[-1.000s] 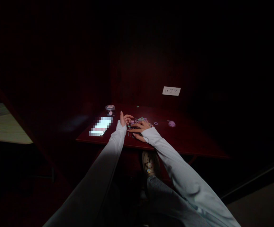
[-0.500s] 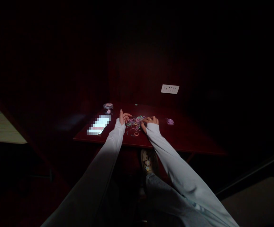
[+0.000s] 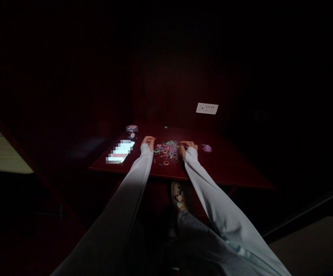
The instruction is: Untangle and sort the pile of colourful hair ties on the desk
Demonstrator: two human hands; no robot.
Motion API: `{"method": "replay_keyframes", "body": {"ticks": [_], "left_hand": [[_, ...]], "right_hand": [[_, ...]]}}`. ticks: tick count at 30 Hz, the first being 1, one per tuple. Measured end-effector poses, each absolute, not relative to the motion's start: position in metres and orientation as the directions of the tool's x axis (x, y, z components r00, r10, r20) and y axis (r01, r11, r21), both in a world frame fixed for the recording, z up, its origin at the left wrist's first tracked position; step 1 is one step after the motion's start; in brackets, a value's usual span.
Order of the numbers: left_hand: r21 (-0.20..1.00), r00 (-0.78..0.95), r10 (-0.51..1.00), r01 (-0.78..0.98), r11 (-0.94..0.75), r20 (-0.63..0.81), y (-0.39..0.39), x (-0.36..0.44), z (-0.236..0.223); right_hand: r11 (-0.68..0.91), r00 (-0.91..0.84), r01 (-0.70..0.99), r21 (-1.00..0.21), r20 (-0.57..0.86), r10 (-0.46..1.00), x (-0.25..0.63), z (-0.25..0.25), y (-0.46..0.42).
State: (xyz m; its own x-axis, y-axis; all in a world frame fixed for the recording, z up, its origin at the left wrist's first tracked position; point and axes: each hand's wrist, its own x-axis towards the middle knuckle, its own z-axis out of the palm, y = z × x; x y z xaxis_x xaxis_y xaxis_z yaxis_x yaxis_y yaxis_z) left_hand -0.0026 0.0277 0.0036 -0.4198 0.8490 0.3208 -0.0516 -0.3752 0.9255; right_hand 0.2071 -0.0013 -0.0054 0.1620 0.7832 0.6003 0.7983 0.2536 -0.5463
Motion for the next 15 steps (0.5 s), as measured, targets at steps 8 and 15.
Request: {"method": "replay_keyframes", "body": {"ticks": [8,15], "left_hand": [[0.877,-0.400,0.816,0.411,-0.247,0.418,0.034,-0.004,-0.011],[0.755,-0.232,0.867,0.619,-0.218,0.441,0.042,0.001,-0.015]], "right_hand": [[0.110,0.535,0.537,-0.836,0.439,0.722,0.235,-0.013,0.015],[0.121,0.481,0.609,-0.784,0.486,0.730,0.228,-0.022,0.014]]}}
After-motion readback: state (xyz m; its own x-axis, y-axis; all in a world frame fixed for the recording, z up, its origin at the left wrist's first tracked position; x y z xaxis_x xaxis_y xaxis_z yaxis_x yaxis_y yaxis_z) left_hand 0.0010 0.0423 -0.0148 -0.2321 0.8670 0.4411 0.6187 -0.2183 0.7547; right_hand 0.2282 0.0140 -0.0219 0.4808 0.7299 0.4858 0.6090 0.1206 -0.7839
